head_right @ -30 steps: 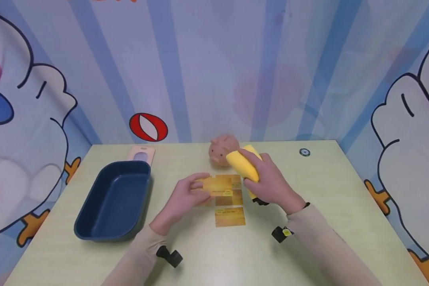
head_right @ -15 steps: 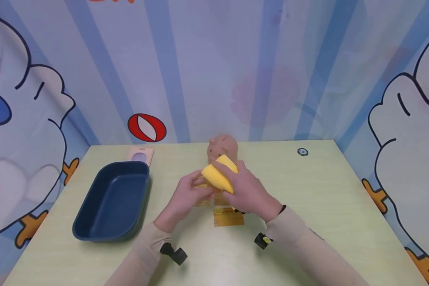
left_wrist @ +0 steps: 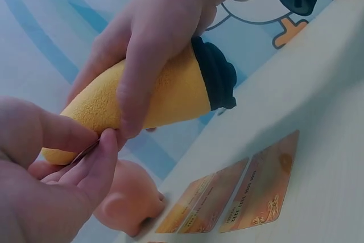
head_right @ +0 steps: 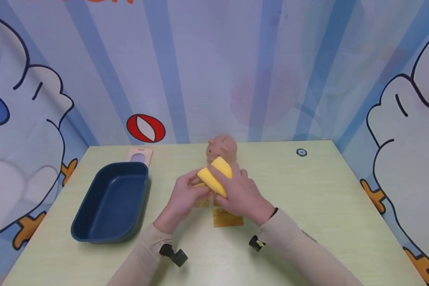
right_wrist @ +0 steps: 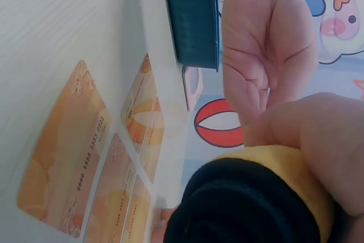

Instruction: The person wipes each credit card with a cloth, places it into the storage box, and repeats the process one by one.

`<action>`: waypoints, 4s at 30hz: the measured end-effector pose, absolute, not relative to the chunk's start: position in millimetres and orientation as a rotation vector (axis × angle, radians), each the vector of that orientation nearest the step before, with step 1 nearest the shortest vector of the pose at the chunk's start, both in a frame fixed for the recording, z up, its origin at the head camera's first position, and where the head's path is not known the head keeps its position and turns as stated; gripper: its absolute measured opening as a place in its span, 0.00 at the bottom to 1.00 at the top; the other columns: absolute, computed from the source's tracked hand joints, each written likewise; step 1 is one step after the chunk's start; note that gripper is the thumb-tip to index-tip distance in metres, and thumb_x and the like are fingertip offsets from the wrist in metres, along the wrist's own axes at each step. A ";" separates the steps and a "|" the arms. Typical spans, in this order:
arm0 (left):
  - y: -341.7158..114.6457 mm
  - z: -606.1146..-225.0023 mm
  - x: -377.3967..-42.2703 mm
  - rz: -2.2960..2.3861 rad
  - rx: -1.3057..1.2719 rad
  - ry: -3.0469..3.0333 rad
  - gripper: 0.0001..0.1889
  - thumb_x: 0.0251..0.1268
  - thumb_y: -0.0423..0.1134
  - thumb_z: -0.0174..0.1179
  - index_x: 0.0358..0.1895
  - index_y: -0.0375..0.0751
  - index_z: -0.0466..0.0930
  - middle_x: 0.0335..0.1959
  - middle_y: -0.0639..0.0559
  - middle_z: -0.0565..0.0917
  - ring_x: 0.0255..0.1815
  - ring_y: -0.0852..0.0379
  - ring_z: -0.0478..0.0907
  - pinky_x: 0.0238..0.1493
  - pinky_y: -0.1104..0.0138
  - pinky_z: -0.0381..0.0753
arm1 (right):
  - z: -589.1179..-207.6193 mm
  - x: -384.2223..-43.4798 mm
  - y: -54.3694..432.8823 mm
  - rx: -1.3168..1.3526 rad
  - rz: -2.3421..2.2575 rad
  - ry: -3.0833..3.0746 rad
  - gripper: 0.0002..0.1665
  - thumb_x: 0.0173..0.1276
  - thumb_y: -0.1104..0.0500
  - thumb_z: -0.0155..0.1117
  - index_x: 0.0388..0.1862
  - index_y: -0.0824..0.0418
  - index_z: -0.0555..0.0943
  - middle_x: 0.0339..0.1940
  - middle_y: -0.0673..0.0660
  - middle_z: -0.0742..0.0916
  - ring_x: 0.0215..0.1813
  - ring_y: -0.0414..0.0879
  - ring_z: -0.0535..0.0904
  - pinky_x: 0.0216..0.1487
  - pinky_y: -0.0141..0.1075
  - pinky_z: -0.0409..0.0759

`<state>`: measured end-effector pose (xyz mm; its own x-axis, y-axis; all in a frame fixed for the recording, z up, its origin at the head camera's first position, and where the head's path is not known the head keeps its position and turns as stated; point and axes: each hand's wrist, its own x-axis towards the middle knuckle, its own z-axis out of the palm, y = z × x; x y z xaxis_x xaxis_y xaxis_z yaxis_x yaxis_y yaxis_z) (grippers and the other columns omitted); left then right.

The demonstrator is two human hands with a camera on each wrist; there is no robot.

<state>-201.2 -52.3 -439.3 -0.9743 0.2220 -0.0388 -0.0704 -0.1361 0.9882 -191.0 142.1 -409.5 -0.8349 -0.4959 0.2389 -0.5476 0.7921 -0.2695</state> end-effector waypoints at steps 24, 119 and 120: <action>-56.4 -432.8 -200.6 2.279 0.127 1.918 0.30 0.67 0.23 0.66 0.73 0.38 0.75 0.54 0.36 0.87 0.41 0.53 0.90 0.54 0.52 0.89 | -413.9 -195.4 146.7 0.794 0.569 -2.816 0.44 0.71 0.53 0.69 0.84 0.43 0.65 0.65 0.75 0.71 0.30 0.47 0.74 0.24 0.36 0.77; -75.7 -437.4 -207.0 2.300 0.232 1.988 0.23 0.70 0.21 0.62 0.68 0.32 0.80 0.67 0.28 0.78 0.55 0.44 0.88 0.51 0.63 0.89 | -394.0 -203.1 188.8 0.588 0.882 -2.773 0.41 0.71 0.57 0.65 0.83 0.44 0.68 0.59 0.66 0.74 0.38 0.51 0.72 0.33 0.42 0.74; -75.8 -436.6 -206.8 2.296 0.235 1.983 0.23 0.71 0.22 0.61 0.68 0.33 0.79 0.68 0.29 0.78 0.56 0.43 0.88 0.52 0.63 0.89 | -393.9 -203.2 188.3 0.589 0.879 -2.772 0.41 0.71 0.57 0.65 0.83 0.45 0.68 0.60 0.66 0.74 0.38 0.51 0.72 0.34 0.42 0.74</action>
